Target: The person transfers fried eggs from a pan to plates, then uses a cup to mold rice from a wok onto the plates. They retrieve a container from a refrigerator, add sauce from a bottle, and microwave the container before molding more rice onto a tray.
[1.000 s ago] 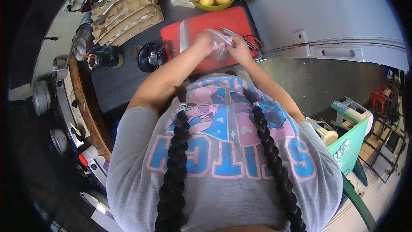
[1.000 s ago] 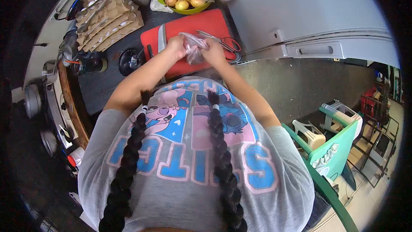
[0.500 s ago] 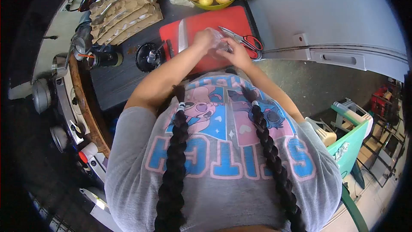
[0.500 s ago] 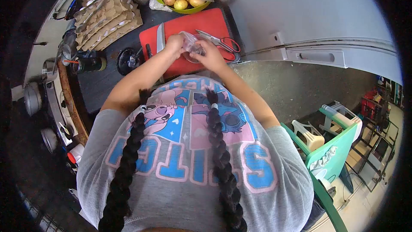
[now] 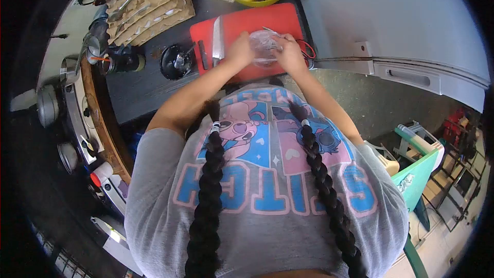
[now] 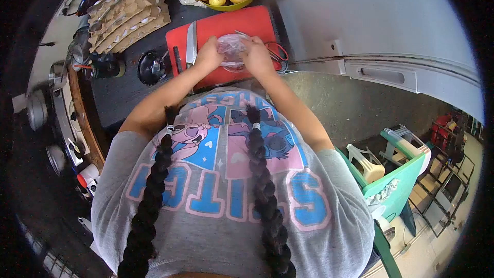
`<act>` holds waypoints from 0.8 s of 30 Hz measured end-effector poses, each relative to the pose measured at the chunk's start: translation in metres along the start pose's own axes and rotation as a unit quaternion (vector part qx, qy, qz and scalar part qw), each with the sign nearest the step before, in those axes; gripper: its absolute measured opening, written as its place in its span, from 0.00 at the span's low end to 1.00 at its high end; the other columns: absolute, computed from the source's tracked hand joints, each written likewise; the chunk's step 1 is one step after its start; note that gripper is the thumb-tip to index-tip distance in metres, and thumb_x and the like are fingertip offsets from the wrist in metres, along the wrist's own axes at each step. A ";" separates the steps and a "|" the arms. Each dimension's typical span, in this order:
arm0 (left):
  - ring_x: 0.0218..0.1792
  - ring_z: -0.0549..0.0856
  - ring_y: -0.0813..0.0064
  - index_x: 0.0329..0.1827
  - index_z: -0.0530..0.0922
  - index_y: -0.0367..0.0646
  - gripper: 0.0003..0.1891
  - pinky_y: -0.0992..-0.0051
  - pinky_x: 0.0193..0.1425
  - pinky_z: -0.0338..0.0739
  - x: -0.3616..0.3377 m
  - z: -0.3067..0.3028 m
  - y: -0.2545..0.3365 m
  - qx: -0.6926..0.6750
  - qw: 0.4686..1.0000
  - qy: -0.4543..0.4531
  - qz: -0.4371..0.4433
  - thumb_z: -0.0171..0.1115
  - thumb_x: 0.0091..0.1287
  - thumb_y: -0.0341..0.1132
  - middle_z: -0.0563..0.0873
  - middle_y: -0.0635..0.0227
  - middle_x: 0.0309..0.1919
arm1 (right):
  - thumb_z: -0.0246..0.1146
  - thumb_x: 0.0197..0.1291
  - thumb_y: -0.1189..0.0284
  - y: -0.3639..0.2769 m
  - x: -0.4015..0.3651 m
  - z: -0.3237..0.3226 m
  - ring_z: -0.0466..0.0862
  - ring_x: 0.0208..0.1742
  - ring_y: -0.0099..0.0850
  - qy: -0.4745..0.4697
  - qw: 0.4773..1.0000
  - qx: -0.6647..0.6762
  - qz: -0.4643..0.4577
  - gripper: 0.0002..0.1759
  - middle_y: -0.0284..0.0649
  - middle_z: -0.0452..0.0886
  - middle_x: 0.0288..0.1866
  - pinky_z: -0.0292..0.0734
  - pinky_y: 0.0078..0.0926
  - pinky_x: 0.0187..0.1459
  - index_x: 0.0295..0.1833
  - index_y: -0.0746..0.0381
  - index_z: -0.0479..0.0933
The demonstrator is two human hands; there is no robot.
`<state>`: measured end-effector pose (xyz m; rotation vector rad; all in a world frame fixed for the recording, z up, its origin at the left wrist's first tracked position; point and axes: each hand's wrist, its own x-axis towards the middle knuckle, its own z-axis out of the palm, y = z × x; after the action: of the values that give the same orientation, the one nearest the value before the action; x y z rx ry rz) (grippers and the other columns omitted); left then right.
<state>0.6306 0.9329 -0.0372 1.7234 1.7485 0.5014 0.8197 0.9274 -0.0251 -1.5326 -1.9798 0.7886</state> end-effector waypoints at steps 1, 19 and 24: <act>0.45 0.84 0.44 0.44 0.72 0.34 0.21 0.55 0.47 0.77 -0.001 -0.005 0.003 -0.001 1.000 0.000 -0.003 0.70 0.52 0.35 0.83 0.41 0.40 | 0.69 0.46 0.78 -0.005 -0.002 -0.008 0.80 0.55 0.48 -0.017 1.000 -0.003 -0.012 0.26 0.52 0.77 0.55 0.76 0.39 0.57 0.56 0.62 0.81; 0.38 0.84 0.52 0.39 0.71 0.34 0.10 0.60 0.42 0.75 -0.026 -0.033 0.044 -0.120 0.992 -0.006 0.047 0.60 0.55 0.26 0.81 0.48 0.32 | 0.59 0.54 0.78 -0.030 -0.003 -0.013 0.81 0.53 0.53 -0.051 0.993 -0.102 -0.012 0.23 0.56 0.80 0.54 0.77 0.45 0.56 0.56 0.51 0.80; 0.41 0.83 0.53 0.38 0.72 0.36 0.10 0.61 0.45 0.75 -0.020 -0.031 0.013 -0.096 0.993 0.065 -0.007 0.62 0.55 0.28 0.81 0.46 0.34 | 0.64 0.46 0.81 -0.006 0.006 -0.010 0.84 0.51 0.44 -0.077 0.987 0.073 -0.119 0.29 0.52 0.81 0.55 0.78 0.36 0.55 0.59 0.58 0.78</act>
<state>0.6189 0.9191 -0.0022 1.5730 1.7375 0.7651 0.8215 0.9337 -0.0136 -1.1575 -2.1156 0.9512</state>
